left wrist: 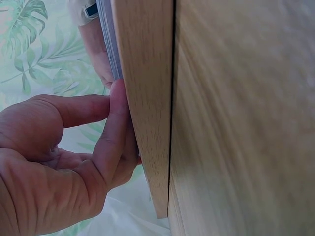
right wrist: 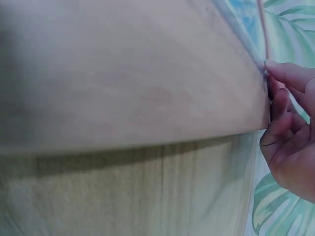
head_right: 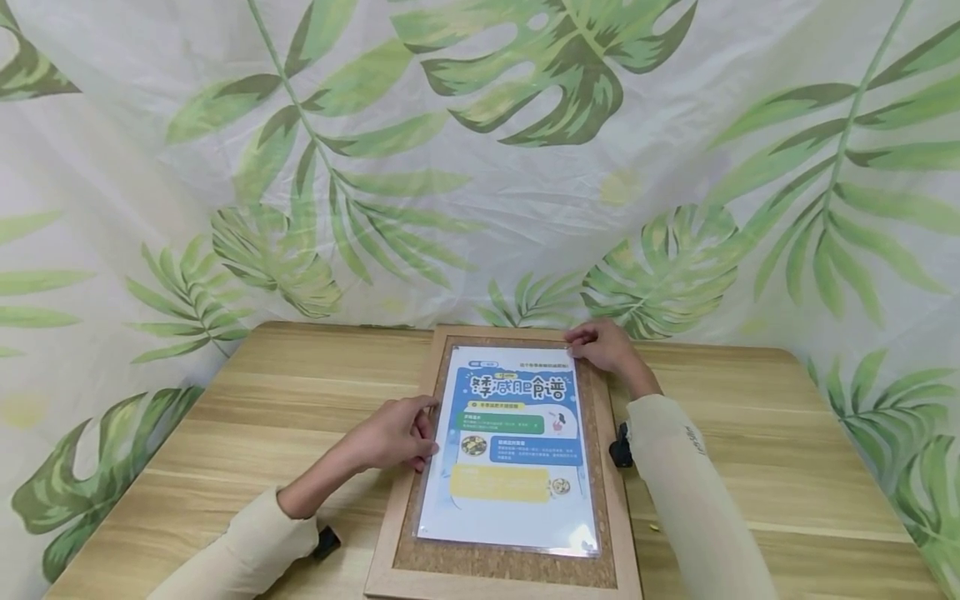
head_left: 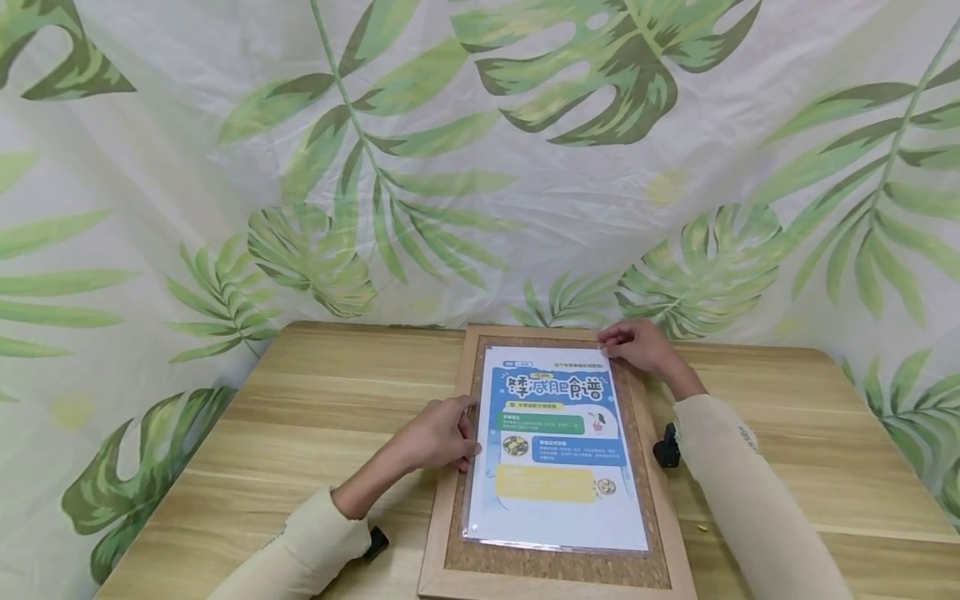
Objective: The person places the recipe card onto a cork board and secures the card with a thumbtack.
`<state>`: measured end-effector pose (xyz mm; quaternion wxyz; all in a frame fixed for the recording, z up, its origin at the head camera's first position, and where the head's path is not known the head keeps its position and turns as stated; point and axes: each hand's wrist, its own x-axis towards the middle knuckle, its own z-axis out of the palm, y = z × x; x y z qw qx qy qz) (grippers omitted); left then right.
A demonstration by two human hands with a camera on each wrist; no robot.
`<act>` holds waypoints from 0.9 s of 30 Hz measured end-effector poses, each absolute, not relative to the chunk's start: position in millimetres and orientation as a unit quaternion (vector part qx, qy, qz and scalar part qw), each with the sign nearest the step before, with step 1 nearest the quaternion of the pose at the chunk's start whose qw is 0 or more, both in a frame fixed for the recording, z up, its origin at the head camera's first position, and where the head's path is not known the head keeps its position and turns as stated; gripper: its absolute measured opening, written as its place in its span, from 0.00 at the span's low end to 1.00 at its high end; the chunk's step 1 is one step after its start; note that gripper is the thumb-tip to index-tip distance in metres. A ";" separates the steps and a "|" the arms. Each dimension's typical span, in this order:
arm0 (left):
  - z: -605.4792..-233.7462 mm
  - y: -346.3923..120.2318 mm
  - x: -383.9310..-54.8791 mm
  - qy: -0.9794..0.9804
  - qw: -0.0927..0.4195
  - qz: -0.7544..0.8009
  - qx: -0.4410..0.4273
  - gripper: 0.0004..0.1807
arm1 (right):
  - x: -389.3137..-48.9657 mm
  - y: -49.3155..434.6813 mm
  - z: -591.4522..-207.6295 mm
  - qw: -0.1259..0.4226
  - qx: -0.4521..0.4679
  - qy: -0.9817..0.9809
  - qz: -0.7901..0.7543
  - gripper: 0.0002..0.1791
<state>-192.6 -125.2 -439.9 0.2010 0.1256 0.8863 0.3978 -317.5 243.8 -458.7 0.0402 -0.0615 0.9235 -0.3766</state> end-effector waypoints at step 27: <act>-435.7 -124.4 -193.1 0.889 0.207 0.390 0.126 0.42 | -247.8 268.1 -438.3 0.042 -0.109 0.925 -0.362 0.21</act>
